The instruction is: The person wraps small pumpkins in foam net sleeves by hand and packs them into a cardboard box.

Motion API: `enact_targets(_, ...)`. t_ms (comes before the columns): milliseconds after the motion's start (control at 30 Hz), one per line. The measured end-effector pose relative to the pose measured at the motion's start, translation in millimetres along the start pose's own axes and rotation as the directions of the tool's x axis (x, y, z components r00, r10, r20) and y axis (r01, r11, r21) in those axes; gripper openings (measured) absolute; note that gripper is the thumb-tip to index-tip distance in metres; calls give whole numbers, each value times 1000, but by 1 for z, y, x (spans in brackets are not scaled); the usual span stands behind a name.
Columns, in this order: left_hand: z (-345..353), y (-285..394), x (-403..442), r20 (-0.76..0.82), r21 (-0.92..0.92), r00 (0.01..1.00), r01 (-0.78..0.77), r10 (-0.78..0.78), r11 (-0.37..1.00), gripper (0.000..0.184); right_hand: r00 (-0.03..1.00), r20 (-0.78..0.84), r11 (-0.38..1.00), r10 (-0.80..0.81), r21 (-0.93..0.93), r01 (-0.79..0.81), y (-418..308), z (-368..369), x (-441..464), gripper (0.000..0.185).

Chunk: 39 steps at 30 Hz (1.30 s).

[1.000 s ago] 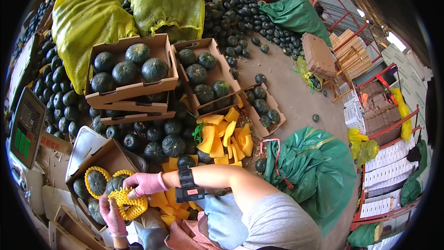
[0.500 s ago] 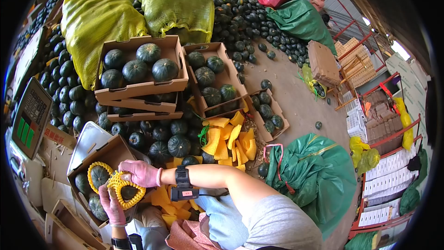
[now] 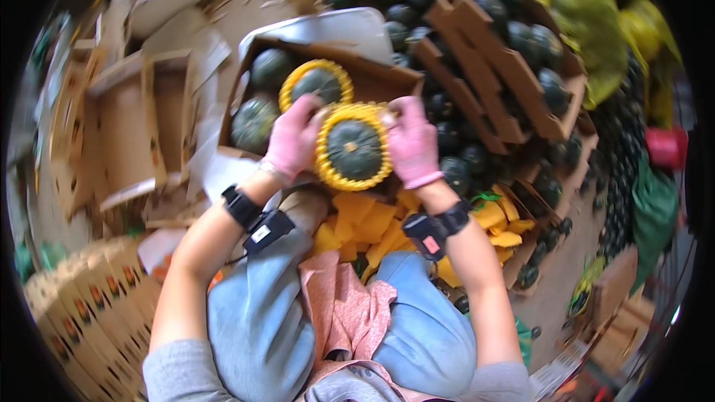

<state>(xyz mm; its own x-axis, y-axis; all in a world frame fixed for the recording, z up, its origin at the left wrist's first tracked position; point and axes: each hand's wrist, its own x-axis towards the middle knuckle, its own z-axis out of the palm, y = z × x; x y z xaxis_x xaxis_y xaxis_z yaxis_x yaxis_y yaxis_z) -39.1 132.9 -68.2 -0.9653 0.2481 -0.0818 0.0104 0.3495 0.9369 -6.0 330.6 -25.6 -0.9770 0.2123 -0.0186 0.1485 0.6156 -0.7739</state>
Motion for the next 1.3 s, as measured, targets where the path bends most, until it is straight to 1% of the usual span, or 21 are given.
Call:
enact_targets(67, 4, 19, -10, -116, 226, 989, -63, 91, 972, 21, 950, -135, 955, -283, -134, 265, 0, -1, 5, 27)
enact_targets(100, 8, 14, -7, -218, 252, 914, -286, 342, 925, 26, 954, -115, 943, -278, -221, 248, -2, -5, 7, 30)
enact_targets(133, 8, 11, -6, -217, 249, 915, -287, 342, 925, 24, 956, -108, 921, -274, -314, 229, -7, -8, 9, 32)
enact_targets(167, 7, 10, -5, -187, 204, 939, -252, 290, 946, 21, 991, -6, 962, -136, -239, 130, -12, -9, 9, 33)
enact_targets(267, -1, 24, -8, -158, 77, 965, -200, 210, 977, 15, 998, -29, 997, -47, -66, 45, -11, -7, 0, 31)
enact_targets(300, -9, 37, -13, -79, -6, 973, -216, 215, 976, 18, 988, -88, 991, -123, 40, 127, -10, -7, -9, 29)
enact_targets(333, -11, 42, -19, -29, 29, 962, -272, 273, 962, 25, 995, -9, 995, -95, 40, 95, -21, -17, -21, 27)
enact_targets(400, -20, 48, -25, 185, 248, 897, -437, 401, 864, 32, 868, 66, 851, -492, -177, 495, -11, -23, -31, 33)
enact_targets(433, -20, 47, -29, 219, 215, 922, -366, 321, 905, 37, 885, 169, 826, -434, -317, 465, -16, -26, -38, 42)
enact_targets(533, -18, 40, -31, 132, 228, 934, -356, 333, 906, 39, 928, 232, 847, -293, -386, 364, -27, -29, -40, 45)
enact_targets(567, -19, 41, -32, 167, 199, 950, -294, 263, 935, 47, 943, 278, 858, -182, -424, 290, -33, -31, -37, 48)
enact_targets(667, -28, 44, -36, 274, 85, 960, -86, 60, 993, 54, 940, 327, 857, -95, -453, 244, -38, -33, -31, 49)
enact_targets(700, -30, 43, -36, 323, 70, 946, -13, -10, 997, 62, 940, 334, 875, -62, -435, 212, -37, -34, -29, 50)
enact_targets(833, -26, 28, -33, 370, -134, 929, 31, 21, 990, 69, 939, 341, 922, -51, -345, 175, -28, -35, -26, 50)
enact_targets(933, -22, 13, -27, 296, -217, 944, -80, 144, 973, 69, 937, 338, 962, -89, -215, 169, -21, -36, -22, 49)
enact_targets(967, -23, 12, -26, 333, -283, 934, -30, 128, 959, 70, 936, 346, 968, -64, -209, 143, -22, -36, -21, 49)
enact_targets(1033, -34, 26, -24, 442, -248, 897, 115, 7, 962, 72, 935, 354, 975, -12, -204, 89, -25, -37, -20, 48)
enact_targets(1100, -36, 31, -20, 532, -264, 842, 265, -89, 927, 72, 938, 345, 977, -32, -187, 102, -19, -36, -19, 49)
enact_targets(1200, -31, 17, -16, 564, -505, 825, 368, -24, 781, 71, 929, 371, 974, -10, -205, 93, -16, -39, -17, 52)
enact_targets(1233, -32, 17, -15, 577, -528, 816, 398, -27, 750, 66, 922, 388, 973, 2, -215, 88, -17, -40, -15, 54)
enact_targets(1300, -32, 22, -18, 437, -372, 895, 87, 92, 924, 61, 892, 418, 983, 174, -23, -181, -35, -46, -17, 64)
